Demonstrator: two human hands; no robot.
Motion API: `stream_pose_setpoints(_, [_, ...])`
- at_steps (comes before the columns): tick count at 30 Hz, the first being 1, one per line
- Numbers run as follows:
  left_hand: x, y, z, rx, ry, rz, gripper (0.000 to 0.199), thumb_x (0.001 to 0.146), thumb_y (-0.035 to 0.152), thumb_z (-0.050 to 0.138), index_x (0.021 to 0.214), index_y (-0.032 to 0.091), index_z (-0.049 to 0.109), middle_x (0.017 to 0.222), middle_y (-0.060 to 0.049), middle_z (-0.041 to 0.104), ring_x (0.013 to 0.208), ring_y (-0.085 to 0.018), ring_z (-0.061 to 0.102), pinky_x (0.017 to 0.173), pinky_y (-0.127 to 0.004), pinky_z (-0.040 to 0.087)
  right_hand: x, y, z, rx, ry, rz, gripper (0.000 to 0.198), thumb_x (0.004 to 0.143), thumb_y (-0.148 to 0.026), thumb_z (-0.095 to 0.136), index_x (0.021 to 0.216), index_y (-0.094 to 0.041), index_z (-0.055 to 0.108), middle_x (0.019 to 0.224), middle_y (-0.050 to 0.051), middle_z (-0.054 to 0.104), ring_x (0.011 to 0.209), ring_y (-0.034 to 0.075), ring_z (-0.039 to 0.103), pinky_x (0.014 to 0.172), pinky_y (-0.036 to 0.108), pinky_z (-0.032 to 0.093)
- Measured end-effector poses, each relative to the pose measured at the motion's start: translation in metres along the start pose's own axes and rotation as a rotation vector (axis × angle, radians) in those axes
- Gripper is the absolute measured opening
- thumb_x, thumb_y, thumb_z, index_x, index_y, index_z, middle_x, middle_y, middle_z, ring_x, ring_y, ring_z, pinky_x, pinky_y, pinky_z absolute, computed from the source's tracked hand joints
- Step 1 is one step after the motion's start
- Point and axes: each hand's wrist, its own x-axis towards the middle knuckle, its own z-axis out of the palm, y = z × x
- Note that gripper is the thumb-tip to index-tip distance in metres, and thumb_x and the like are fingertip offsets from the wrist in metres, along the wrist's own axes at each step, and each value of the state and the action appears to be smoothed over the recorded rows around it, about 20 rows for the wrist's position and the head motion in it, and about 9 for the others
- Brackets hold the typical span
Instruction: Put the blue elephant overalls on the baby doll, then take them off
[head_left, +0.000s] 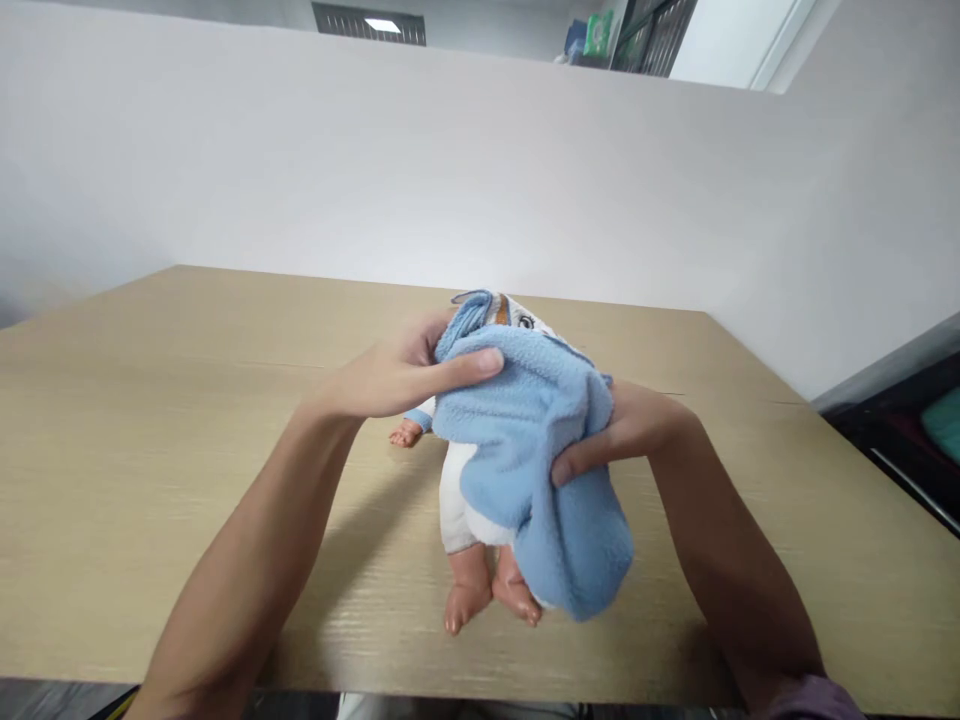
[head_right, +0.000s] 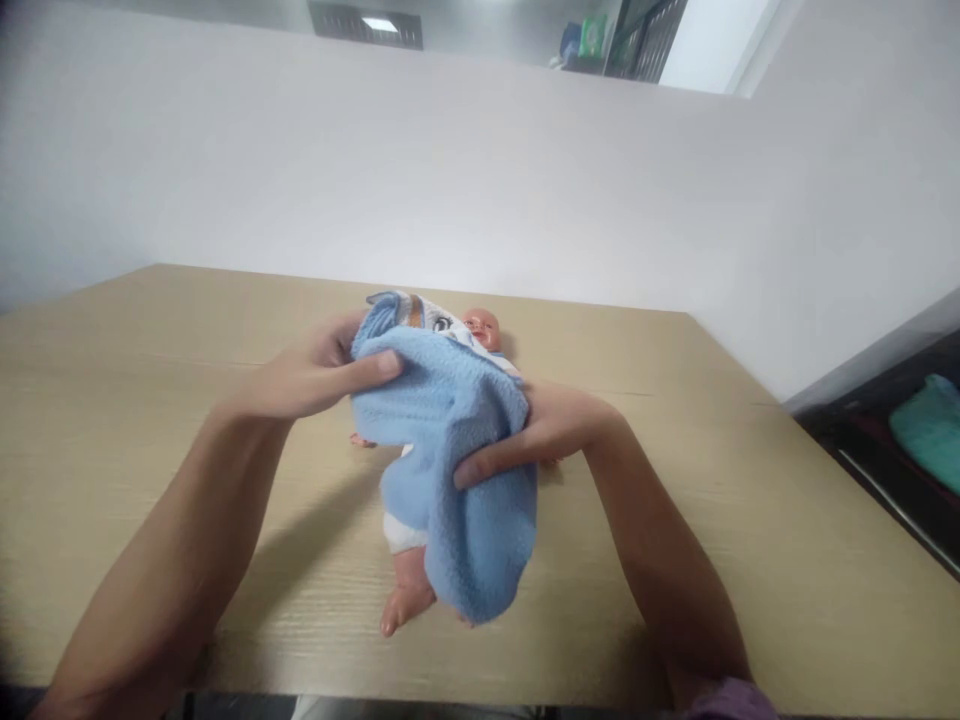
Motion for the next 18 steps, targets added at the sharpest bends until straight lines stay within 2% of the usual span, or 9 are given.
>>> stream_pose_setpoints(4, [-0.005, -0.004, -0.010, 0.029, -0.173, -0.027, 0.041, 0.092, 0.054, 0.091, 0.116, 0.025, 0.074, 0.078, -0.002, 0.071, 0.065, -0.020, 0.073, 0.057, -0.030, 0.064, 0.003, 0.016, -0.001, 0.148, 0.218, -0.185, 0.087, 0.073, -0.052, 0.104, 0.149, -0.025, 0.072, 0.146, 0.009, 0.076, 0.139, 0.035, 0.070, 0.118, 0.045, 0.059])
stream_pose_setpoints(6, [-0.005, -0.005, -0.011, 0.018, -0.189, -0.030, 0.041, 0.093, 0.054, 0.090, 0.118, 0.026, 0.074, 0.074, -0.001, 0.070, 0.062, -0.020, 0.071, 0.059, -0.032, 0.065, 0.005, 0.020, 0.000, 0.190, 0.256, -0.232, 0.083, 0.076, -0.054, 0.101, 0.148, -0.025, 0.071, 0.153, 0.009, 0.073, 0.148, 0.036, 0.064, 0.125, 0.048, 0.053])
stream_pose_setpoints(8, [-0.005, -0.007, -0.011, 0.026, -0.143, -0.020, 0.039, 0.096, 0.056, 0.087, 0.117, 0.026, 0.074, 0.072, -0.001, 0.070, 0.064, -0.022, 0.073, 0.063, -0.034, 0.067, 0.006, 0.020, 0.001, 0.196, 0.260, -0.234, 0.081, 0.079, -0.055, 0.100, 0.148, -0.025, 0.071, 0.155, 0.010, 0.071, 0.154, 0.036, 0.059, 0.129, 0.049, 0.049])
stream_pose_setpoints(10, [-0.005, -0.009, -0.009, 0.059, -0.040, 0.011, 0.038, 0.098, 0.059, 0.083, 0.114, 0.025, 0.076, 0.074, -0.002, 0.071, 0.071, -0.024, 0.075, 0.067, -0.035, 0.068, 0.006, 0.016, 0.001, 0.181, 0.206, -0.186, 0.079, 0.080, -0.054, 0.099, 0.148, -0.025, 0.072, 0.152, 0.010, 0.073, 0.150, 0.035, 0.062, 0.125, 0.047, 0.053])
stream_pose_setpoints(11, [-0.005, -0.010, -0.009, 0.074, 0.018, 0.029, 0.039, 0.099, 0.061, 0.081, 0.112, 0.025, 0.076, 0.075, -0.003, 0.071, 0.075, -0.025, 0.076, 0.067, -0.036, 0.068, 0.006, 0.013, 0.001, 0.169, 0.136, -0.146, 0.077, 0.080, -0.052, 0.100, 0.147, -0.025, 0.074, 0.149, 0.009, 0.075, 0.145, 0.035, 0.066, 0.121, 0.046, 0.057])
stream_pose_setpoints(13, [-0.006, -0.011, -0.009, 0.093, 0.105, 0.049, 0.041, 0.100, 0.064, 0.078, 0.112, 0.025, 0.076, 0.078, -0.004, 0.072, 0.079, -0.026, 0.077, 0.066, -0.036, 0.067, 0.004, 0.007, 0.001, 0.147, -0.069, -0.060, 0.070, 0.076, -0.048, 0.103, 0.138, -0.024, 0.080, 0.136, 0.007, 0.081, 0.133, 0.034, 0.074, 0.112, 0.041, 0.063])
stream_pose_setpoints(15, [-0.008, -0.011, -0.009, 0.103, 0.114, 0.037, 0.041, 0.101, 0.065, 0.077, 0.114, 0.026, 0.075, 0.078, -0.005, 0.073, 0.081, -0.026, 0.078, 0.066, -0.036, 0.067, 0.002, 0.004, 0.001, 0.124, -0.250, 0.011, 0.060, 0.072, -0.045, 0.105, 0.125, -0.025, 0.087, 0.121, 0.005, 0.086, 0.122, 0.032, 0.079, 0.105, 0.037, 0.067])
stream_pose_setpoints(16, [-0.008, -0.010, -0.009, 0.105, 0.093, 0.022, 0.041, 0.101, 0.064, 0.077, 0.116, 0.026, 0.075, 0.078, -0.005, 0.073, 0.082, -0.026, 0.078, 0.067, -0.036, 0.067, 0.002, 0.003, 0.001, 0.107, -0.281, 0.038, 0.057, 0.070, -0.043, 0.106, 0.121, -0.026, 0.089, 0.115, 0.003, 0.087, 0.118, 0.032, 0.080, 0.103, 0.037, 0.068])
stream_pose_setpoints(18, [-0.008, -0.007, -0.009, 0.102, 0.029, -0.007, 0.040, 0.102, 0.063, 0.077, 0.119, 0.026, 0.075, 0.075, -0.004, 0.072, 0.084, -0.026, 0.079, 0.069, -0.035, 0.067, 0.000, 0.004, 0.001, 0.066, -0.178, 0.062, 0.057, 0.067, -0.042, 0.107, 0.120, -0.029, 0.089, 0.113, 0.001, 0.087, 0.116, 0.032, 0.081, 0.103, 0.037, 0.068])
